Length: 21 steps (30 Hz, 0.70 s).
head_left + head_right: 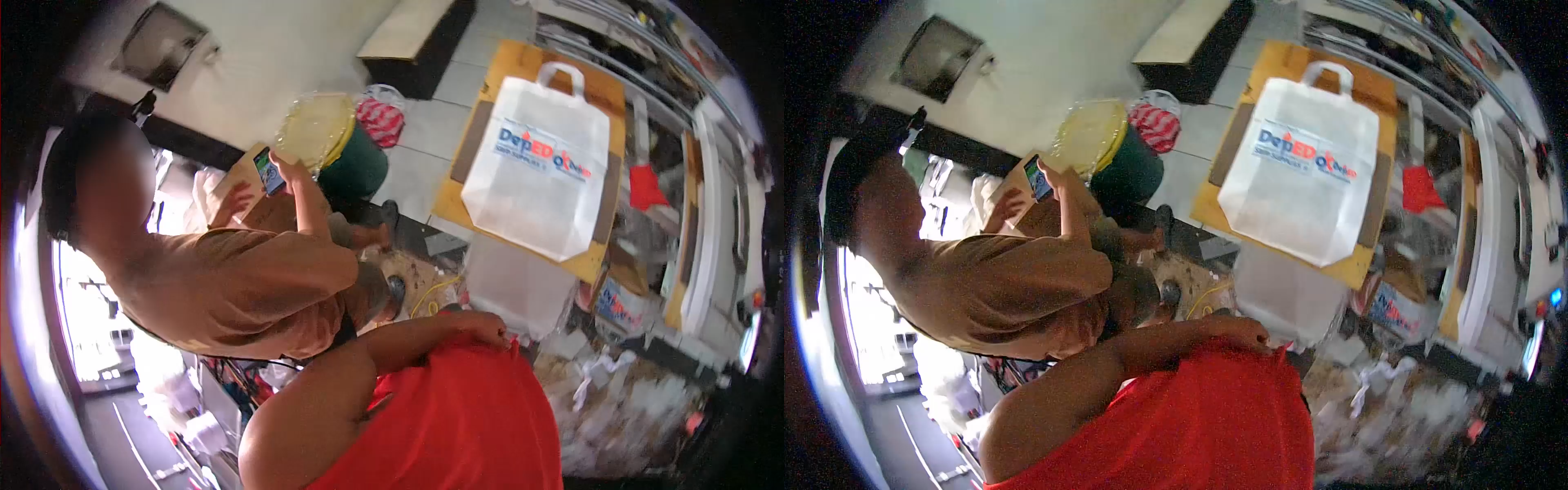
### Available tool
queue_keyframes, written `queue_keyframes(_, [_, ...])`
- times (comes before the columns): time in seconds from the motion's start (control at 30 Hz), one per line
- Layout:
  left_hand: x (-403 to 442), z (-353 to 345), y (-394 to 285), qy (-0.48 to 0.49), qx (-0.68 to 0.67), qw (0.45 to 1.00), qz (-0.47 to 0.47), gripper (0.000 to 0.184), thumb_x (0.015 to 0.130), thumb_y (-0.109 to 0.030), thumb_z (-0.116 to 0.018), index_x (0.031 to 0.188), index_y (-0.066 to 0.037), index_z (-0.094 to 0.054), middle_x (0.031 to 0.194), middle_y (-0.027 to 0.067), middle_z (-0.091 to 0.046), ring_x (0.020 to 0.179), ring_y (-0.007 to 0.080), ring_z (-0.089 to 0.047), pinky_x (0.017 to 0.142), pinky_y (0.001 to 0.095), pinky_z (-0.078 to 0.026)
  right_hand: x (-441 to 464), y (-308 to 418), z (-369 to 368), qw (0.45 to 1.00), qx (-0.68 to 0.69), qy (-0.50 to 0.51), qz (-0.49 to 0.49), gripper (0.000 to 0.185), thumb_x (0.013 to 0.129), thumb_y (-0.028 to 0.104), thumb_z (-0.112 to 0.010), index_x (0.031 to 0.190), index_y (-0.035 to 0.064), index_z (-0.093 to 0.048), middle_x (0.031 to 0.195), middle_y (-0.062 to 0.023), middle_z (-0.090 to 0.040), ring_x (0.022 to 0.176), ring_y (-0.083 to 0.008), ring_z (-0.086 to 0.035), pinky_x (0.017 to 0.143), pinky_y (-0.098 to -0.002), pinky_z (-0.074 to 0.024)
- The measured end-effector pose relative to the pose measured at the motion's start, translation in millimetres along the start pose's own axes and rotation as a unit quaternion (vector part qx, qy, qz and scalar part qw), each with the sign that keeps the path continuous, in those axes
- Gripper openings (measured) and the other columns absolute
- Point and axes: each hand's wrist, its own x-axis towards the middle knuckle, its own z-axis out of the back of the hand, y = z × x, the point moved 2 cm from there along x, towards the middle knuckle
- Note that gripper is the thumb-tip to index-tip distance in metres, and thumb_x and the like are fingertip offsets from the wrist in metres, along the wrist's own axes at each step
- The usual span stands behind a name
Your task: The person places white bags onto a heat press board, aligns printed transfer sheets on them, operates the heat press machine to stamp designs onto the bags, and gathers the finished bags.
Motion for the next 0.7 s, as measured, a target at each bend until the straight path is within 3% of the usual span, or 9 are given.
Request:
queue_keyframes(0.07, [-21,12,-14,-0.033,-0.025,0.997,0.061,0.063,0.088,-0.059,-0.058,0.109,0.0,-0.068,0.104,0.0208,-0.07,0.095,0.0331,-0.066,0.083,0.0462,-0.05,10,17,3,1.0,-0.023,0.005,0.002,0.056,0.099,0.056,-0.046,0.131,0.0116,-0.056,0.125,-0.0051,-0.061,0.098,-0.0284,-0.064,0.074,-0.0486,-0.0547])
queue_keyframes(0.1, [-7,5,7,-0.059,-0.029,0.995,0.068,0.063,0.088,-0.059,-0.058,0.109,0.0,-0.068,0.104,0.0208,-0.07,0.095,0.0331,-0.066,0.083,0.0462,-0.05,15,26,4,0.999,-0.036,0.005,0.0,0.056,0.099,0.056,-0.046,0.131,0.0115,-0.056,0.124,-0.0051,-0.061,0.098,-0.0285,-0.064,0.074,-0.0487,-0.0546])
queue_keyframes(0.17, [44,-25,65,-0.038,0.032,0.997,0.057,0.06,0.085,-0.06,-0.059,0.086,-0.002,-0.074,0.088,0.0185,-0.072,0.078,0.0276,-0.068,0.073,0.041,-0.053,23,49,5,0.998,-0.068,0.007,0.002,0.056,0.099,0.056,-0.046,0.13,0.0114,-0.056,0.124,-0.005,-0.061,0.098,-0.0285,-0.064,0.074,-0.0487,-0.0546])
queue_keyframes(0.43, [-1,-70,44,-0.19,-0.061,0.962,0.185,0.06,0.087,-0.057,-0.056,0.091,0.0,-0.073,0.092,0.0211,-0.071,0.083,0.0317,-0.068,0.076,0.045,-0.053,54,146,19,0.979,-0.197,0.04,0.021,0.055,0.098,0.056,-0.047,0.128,0.0111,-0.058,0.121,-0.0047,-0.063,0.097,-0.0287,-0.064,0.074,-0.049,-0.0544])
queue_keyframes(0.7, [5,-157,36,-0.24,-0.148,0.917,0.282,0.059,0.089,-0.054,-0.053,0.097,0.002,-0.072,0.095,0.0237,-0.071,0.089,0.0357,-0.068,0.08,0.049,-0.052,66,201,63,0.959,-0.275,0.06,0.027,0.055,0.098,0.056,-0.047,0.126,0.0108,-0.059,0.118,-0.0044,-0.064,0.096,-0.029,-0.065,0.074,-0.0493,-0.0542])
